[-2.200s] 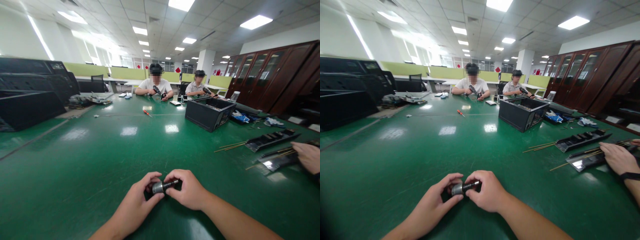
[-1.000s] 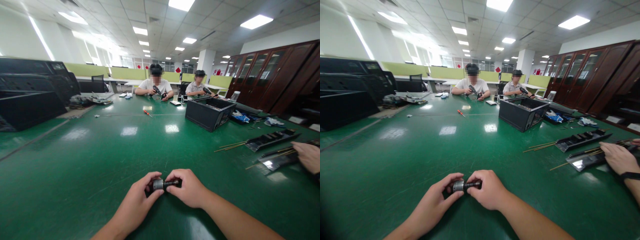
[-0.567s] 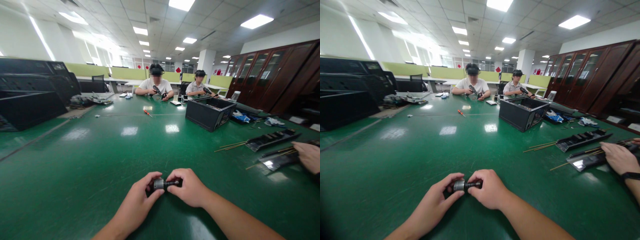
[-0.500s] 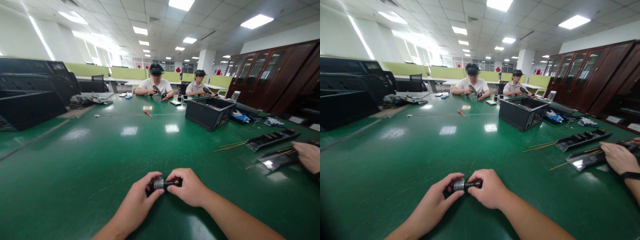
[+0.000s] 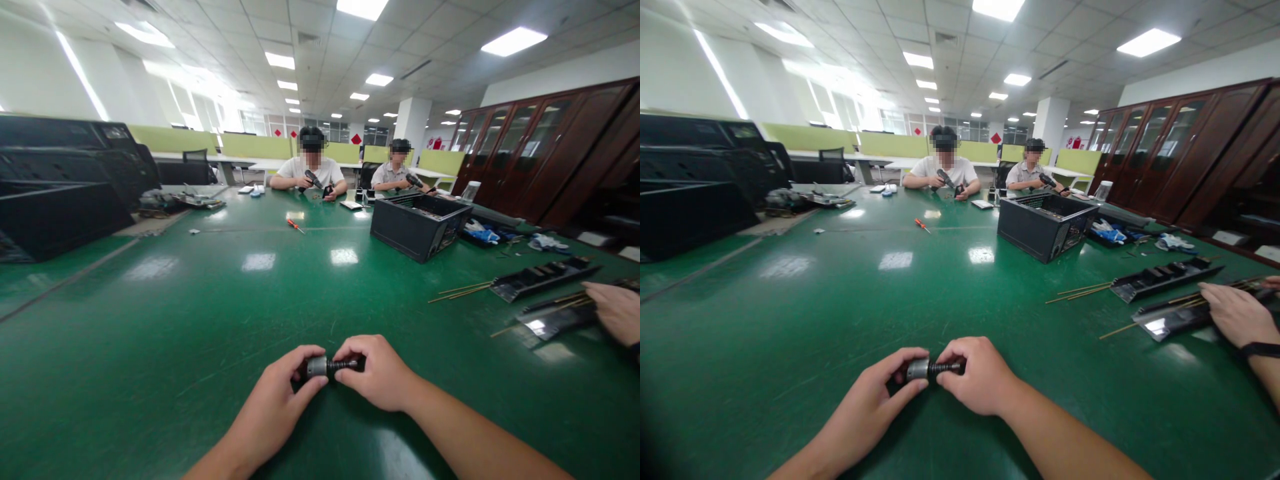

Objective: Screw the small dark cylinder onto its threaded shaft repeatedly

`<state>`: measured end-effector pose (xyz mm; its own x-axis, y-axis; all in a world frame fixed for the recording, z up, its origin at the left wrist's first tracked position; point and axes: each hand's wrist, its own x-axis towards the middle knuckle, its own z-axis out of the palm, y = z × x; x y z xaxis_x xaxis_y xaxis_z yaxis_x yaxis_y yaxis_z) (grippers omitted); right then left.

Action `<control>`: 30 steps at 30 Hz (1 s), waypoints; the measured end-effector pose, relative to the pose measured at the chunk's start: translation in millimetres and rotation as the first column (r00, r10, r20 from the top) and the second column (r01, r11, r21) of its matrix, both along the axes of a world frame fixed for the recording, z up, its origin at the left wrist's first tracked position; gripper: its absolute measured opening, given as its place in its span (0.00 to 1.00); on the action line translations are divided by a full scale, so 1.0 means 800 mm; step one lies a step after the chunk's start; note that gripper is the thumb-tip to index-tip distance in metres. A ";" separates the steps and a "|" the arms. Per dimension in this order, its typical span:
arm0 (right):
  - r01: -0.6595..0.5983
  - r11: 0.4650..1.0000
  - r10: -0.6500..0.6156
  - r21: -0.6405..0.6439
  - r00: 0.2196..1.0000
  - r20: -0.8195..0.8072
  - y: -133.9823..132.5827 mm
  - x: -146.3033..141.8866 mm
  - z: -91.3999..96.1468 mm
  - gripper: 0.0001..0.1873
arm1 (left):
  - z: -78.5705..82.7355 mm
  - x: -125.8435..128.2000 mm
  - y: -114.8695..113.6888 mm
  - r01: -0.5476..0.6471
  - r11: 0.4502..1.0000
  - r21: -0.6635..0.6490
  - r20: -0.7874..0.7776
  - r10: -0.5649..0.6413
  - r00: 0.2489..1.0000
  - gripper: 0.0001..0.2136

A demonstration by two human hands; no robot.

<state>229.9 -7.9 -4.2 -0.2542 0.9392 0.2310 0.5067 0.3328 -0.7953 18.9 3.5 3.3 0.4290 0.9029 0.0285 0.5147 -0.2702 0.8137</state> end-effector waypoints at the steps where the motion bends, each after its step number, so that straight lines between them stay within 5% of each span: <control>1: 0.003 1.000 -0.003 -0.002 1.000 0.001 0.000 0.000 0.000 0.07 | -0.001 0.000 0.000 0.002 1.000 -0.002 0.001 -0.002 1.000 0.14; 30: -0.013 0.998 0.013 -0.054 1.000 -0.012 0.000 0.002 0.001 0.04 | -0.003 0.000 0.002 -0.008 1.000 0.020 0.013 0.007 1.000 0.14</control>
